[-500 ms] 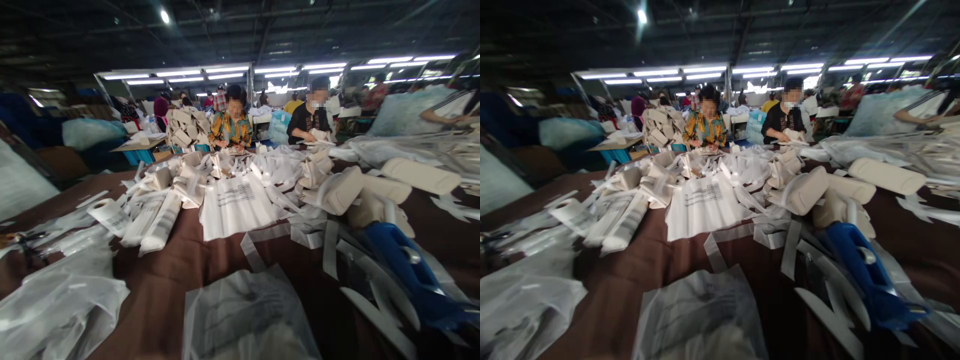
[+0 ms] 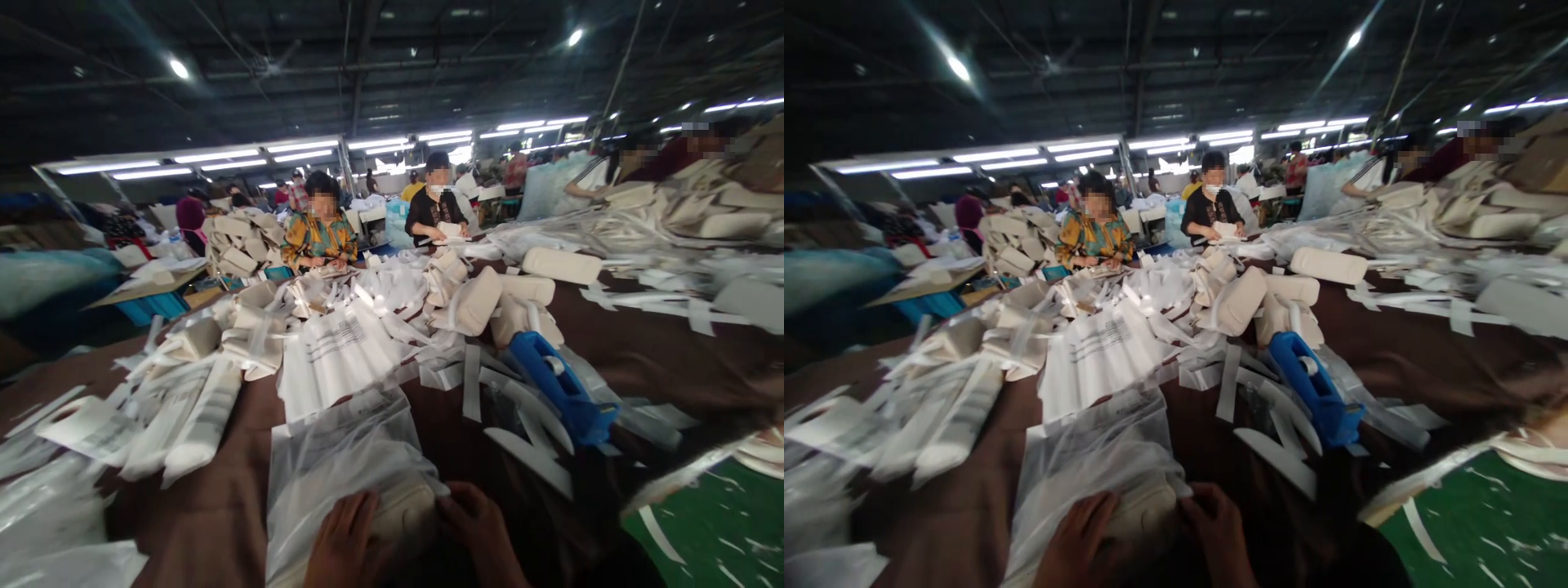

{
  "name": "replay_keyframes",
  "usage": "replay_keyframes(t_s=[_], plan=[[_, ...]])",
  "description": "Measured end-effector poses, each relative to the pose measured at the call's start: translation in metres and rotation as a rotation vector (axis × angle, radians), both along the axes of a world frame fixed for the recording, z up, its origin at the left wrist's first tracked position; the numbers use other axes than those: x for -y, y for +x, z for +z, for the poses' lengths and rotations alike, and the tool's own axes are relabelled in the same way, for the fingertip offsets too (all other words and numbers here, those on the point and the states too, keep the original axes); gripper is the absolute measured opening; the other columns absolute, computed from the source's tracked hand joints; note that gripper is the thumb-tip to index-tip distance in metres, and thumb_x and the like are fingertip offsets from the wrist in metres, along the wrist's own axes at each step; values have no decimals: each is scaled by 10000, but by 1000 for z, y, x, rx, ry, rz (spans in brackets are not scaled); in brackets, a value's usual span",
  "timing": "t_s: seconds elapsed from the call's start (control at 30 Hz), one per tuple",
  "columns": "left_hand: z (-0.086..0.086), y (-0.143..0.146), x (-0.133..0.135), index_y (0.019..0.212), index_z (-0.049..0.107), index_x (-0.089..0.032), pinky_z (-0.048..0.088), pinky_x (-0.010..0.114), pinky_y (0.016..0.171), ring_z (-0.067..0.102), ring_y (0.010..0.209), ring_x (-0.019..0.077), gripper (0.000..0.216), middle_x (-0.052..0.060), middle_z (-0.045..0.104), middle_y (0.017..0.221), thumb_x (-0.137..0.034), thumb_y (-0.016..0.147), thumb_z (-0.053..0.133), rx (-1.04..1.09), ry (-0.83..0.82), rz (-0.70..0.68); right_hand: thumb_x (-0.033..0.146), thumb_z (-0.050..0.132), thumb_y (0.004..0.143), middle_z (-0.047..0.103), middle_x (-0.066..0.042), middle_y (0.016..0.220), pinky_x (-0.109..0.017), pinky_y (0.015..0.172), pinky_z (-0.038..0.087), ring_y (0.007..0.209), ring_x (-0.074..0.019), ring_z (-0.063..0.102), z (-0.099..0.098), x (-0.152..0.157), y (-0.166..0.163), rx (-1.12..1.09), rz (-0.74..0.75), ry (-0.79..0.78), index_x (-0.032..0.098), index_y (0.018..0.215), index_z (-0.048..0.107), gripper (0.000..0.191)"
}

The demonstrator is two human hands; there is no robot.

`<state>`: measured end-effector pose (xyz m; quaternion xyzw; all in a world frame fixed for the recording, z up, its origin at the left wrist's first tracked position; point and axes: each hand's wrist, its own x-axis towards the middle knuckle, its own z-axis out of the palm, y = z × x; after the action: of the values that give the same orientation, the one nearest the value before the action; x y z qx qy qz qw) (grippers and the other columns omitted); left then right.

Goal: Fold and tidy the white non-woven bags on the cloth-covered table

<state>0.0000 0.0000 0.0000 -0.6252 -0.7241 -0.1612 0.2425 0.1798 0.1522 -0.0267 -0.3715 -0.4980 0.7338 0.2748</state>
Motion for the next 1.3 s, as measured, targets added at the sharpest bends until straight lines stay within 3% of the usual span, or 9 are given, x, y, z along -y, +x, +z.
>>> replay_keyframes(t_s=[0.1,0.27,0.37,0.47,0.57,0.77,0.93,1.07,1.3], plan=[[-3,7,-14,1135,558,-206,523,258,709,620,883,169,397,12,673,993,-476,844,567,-59,-120,-3,545,589,689,667,-97,903,-335,697,509,887,-289,603,-4,-3,-6,68,84,175,154,861,698,440],[-5,14,-21,1119,585,-232,487,257,820,594,964,166,337,3,660,1060,-368,815,637,-18,-148,-64,232,536,674,656,-41,703,-266,644,446,721,-213,613,2,-29,-23,192,334,504,162,663,686,166],[7,20,-31,1104,606,-249,478,273,803,596,951,174,343,2,662,1052,-329,779,680,171,-299,11,99,538,627,623,-27,690,-258,623,389,687,-190,579,10,-38,-30,261,332,595,161,609,632,115],[26,25,-46,1073,614,-255,450,323,849,580,988,199,268,7,658,1049,-297,809,628,454,-459,115,11,520,575,614,-38,899,-260,688,356,827,-192,545,13,-44,-35,341,224,726,162,802,617,289],[39,27,-58,1088,599,-234,403,372,923,550,1061,224,283,29,645,1091,-248,807,585,611,-525,214,2,536,572,592,9,715,-231,594,332,694,-161,546,9,-44,-38,379,235,751,166,754,584,250],[40,33,-61,1091,579,-223,365,425,947,516,1110,234,318,36,625,1124,-154,789,509,647,-471,289,114,438,810,604,-4,697,-242,617,365,679,-159,585,-7,-20,-32,349,81,773,182,719,550,159],[17,42,-58,1285,451,-195,312,476,1048,360,1294,261,534,92,450,1372,-69,767,490,506,-316,355,200,306,939,554,-23,650,-268,497,309,533,-159,540,-14,-14,-41,384,-180,1198,188,752,491,264],[9,38,-60,1419,254,-192,299,472,1073,299,1319,267,736,113,360,1414,-54,747,521,553,-221,415,137,236,958,525,-14,674,-251,506,314,553,-130,510,-8,-19,-28,227,-7,1465,193,746,474,323],[19,24,-68,1227,495,-84,391,420,971,411,1027,260,551,107,473,1111,-94,686,598,671,-112,452,2,302,802,516,-3,624,-256,443,318,487,-127,497,-19,-16,9,186,157,1742,192,737,467,260]])
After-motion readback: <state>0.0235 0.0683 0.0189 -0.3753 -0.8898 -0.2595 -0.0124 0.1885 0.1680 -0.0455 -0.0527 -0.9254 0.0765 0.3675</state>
